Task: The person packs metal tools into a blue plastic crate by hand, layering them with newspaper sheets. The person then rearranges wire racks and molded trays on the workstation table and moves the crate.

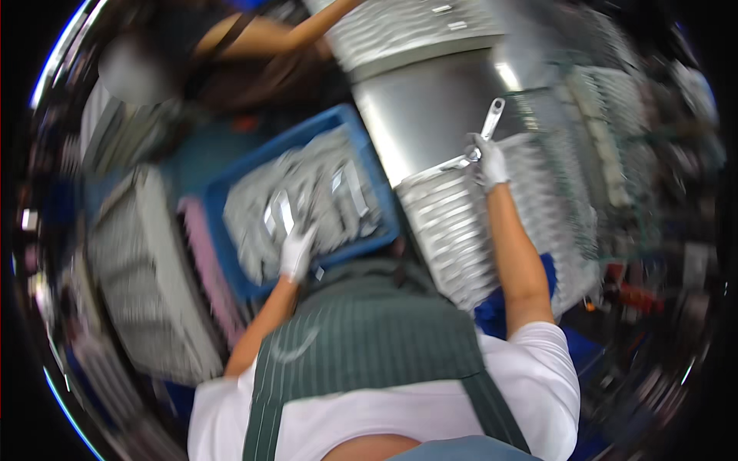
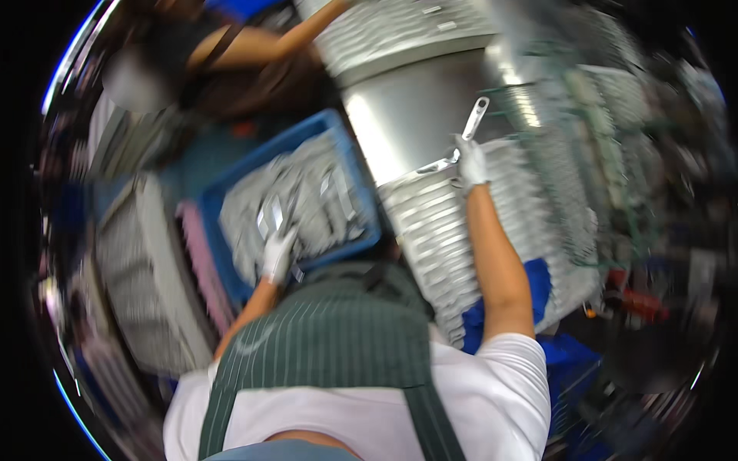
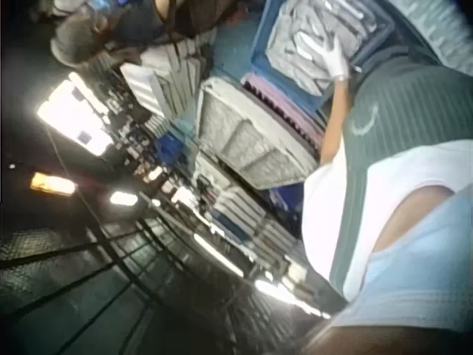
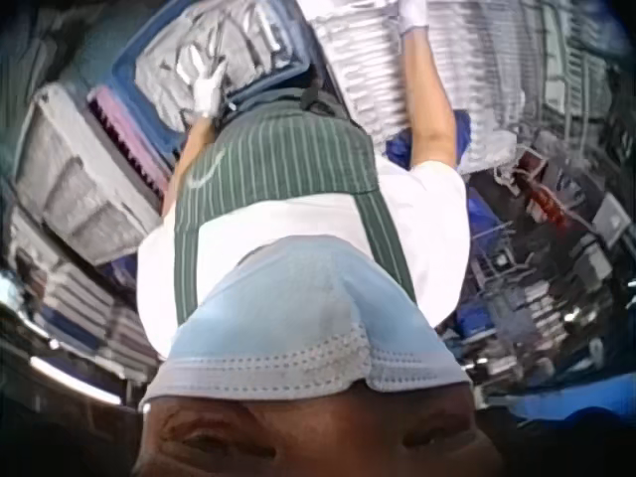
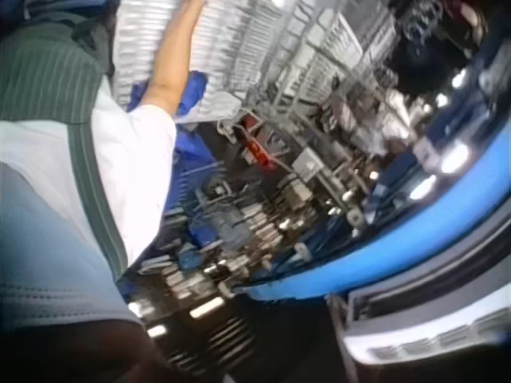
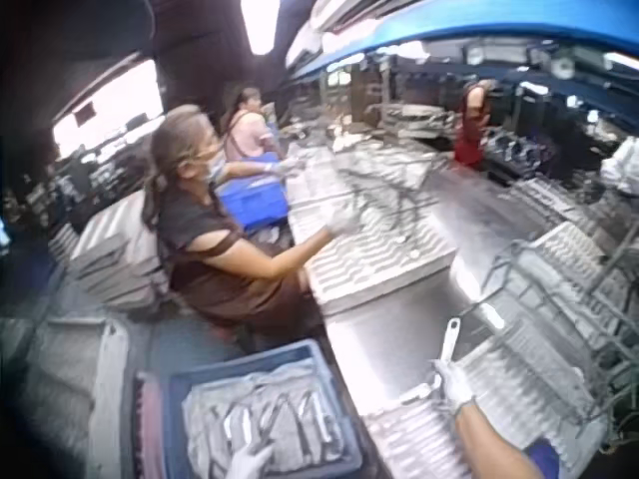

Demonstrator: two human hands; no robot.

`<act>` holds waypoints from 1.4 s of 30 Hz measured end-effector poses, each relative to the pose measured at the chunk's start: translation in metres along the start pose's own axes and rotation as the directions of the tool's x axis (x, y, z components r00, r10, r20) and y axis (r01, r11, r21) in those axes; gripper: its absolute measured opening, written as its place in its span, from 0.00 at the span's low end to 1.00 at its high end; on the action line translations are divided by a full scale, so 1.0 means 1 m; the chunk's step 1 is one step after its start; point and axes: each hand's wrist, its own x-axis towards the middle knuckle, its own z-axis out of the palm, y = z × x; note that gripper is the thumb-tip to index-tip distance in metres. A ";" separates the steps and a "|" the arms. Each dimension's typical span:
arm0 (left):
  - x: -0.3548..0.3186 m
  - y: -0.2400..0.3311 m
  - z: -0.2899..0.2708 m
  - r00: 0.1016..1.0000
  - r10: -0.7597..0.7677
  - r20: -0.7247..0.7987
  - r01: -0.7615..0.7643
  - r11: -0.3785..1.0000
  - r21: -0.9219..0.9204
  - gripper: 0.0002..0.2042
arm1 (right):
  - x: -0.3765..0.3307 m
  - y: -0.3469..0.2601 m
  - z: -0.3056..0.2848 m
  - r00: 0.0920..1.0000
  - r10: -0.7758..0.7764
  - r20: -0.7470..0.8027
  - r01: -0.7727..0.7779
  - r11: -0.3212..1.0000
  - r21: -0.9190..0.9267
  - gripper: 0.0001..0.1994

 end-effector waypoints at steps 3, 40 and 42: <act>0.004 0.013 0.001 0.991 0.007 -0.130 -0.037 0.973 -0.227 0.16 | -0.064 -0.011 0.067 0.951 -0.022 0.310 -0.003 0.997 0.079 0.13; 0.196 -0.021 -0.135 0.819 0.483 0.310 -0.444 0.191 0.875 0.15 | -0.190 0.046 0.171 0.943 0.127 0.307 0.065 0.835 -0.546 0.16; 0.211 -0.018 -0.130 0.834 0.434 0.342 -0.451 0.176 0.875 0.15 | -0.196 0.047 0.170 0.938 0.169 0.303 0.049 0.800 -0.598 0.16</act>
